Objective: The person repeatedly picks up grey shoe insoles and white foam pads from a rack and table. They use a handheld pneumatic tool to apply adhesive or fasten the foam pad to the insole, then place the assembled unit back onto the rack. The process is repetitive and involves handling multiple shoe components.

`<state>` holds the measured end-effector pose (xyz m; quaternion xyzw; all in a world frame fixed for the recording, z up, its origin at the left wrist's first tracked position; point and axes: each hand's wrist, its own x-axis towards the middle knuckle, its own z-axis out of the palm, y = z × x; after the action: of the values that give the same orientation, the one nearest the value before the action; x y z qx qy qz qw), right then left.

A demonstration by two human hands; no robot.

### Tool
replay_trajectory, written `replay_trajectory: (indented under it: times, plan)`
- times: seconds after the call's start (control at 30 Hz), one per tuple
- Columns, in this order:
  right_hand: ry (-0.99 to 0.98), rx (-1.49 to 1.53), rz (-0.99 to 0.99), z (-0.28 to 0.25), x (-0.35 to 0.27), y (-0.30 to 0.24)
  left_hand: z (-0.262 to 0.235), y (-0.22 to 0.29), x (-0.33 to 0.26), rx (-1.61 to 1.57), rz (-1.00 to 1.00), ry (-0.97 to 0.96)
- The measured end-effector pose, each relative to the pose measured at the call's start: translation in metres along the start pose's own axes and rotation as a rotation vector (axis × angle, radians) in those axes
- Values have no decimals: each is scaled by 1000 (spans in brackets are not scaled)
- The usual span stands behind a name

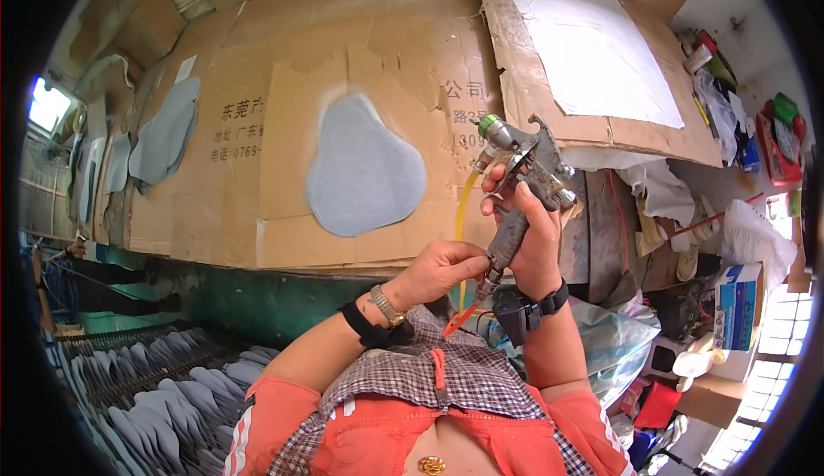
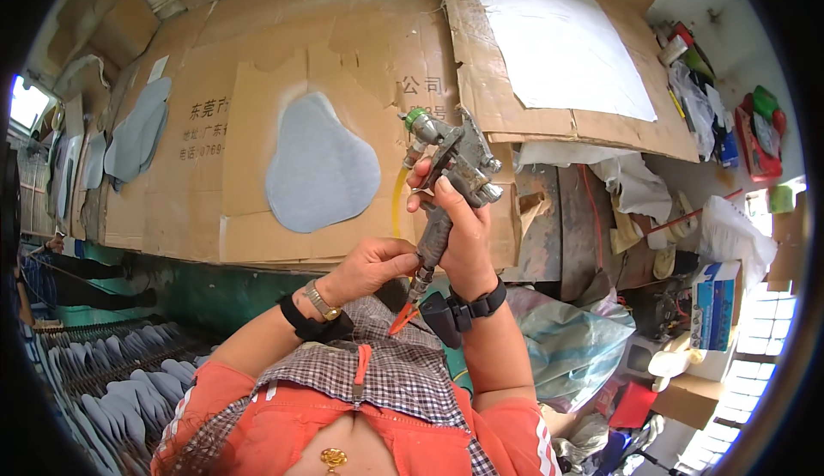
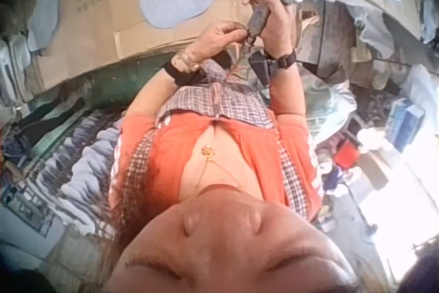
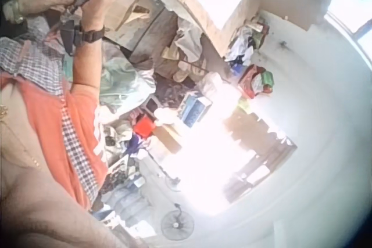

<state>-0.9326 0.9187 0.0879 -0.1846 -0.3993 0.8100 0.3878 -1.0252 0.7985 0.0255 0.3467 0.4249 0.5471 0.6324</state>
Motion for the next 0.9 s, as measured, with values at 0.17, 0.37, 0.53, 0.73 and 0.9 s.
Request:
replay_trajectory:
  times: [0.17,0.37,0.53,0.73,0.9]
  plan:
    - [-52,-138,89,8,-27,2,2,-18,-20,75,66,-73]
    - [-241,-782,182,2,-80,-21,-32,-26,-75,552,-39,-33]
    - [-301,-1042,324,-1,-121,-62,-100,-62,-167,803,-164,560]
    - [-196,-857,261,21,-136,-69,-153,-121,-233,792,-323,861]
    - [-129,-906,289,19,-151,-92,-150,-131,-227,709,-348,865]
